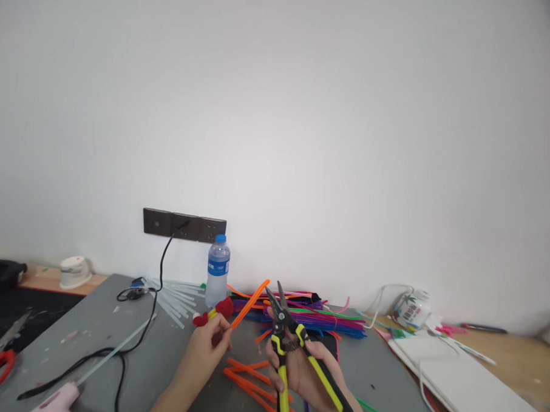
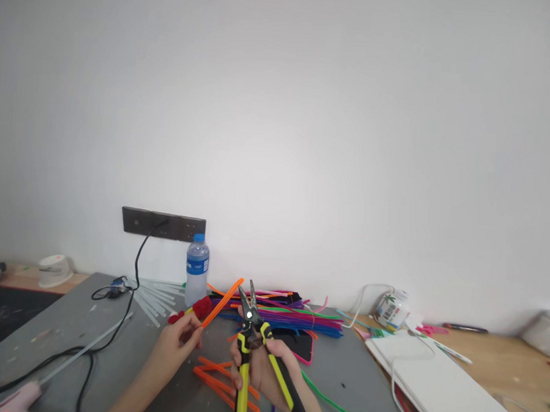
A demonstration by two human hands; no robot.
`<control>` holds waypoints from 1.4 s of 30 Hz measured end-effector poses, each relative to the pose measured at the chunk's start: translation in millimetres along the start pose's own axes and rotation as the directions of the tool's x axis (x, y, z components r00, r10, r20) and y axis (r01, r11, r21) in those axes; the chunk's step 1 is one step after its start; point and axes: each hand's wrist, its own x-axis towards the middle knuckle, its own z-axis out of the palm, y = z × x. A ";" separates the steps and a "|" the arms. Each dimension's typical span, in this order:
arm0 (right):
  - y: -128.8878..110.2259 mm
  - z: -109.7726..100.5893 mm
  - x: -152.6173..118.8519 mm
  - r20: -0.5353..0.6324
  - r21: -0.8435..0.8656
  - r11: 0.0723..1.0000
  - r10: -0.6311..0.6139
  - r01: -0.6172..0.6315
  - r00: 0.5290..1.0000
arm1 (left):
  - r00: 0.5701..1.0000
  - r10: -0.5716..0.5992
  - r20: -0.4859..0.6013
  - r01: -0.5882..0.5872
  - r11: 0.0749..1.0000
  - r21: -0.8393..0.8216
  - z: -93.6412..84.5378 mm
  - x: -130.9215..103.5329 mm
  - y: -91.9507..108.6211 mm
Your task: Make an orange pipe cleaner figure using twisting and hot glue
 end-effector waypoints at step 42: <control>29.2 13.1 14.7 -0.350 0.055 0.998 0.018 0.001 0.937 | 0.992 0.096 0.082 -0.106 0.985 0.135 -7.2 0.1 -1.3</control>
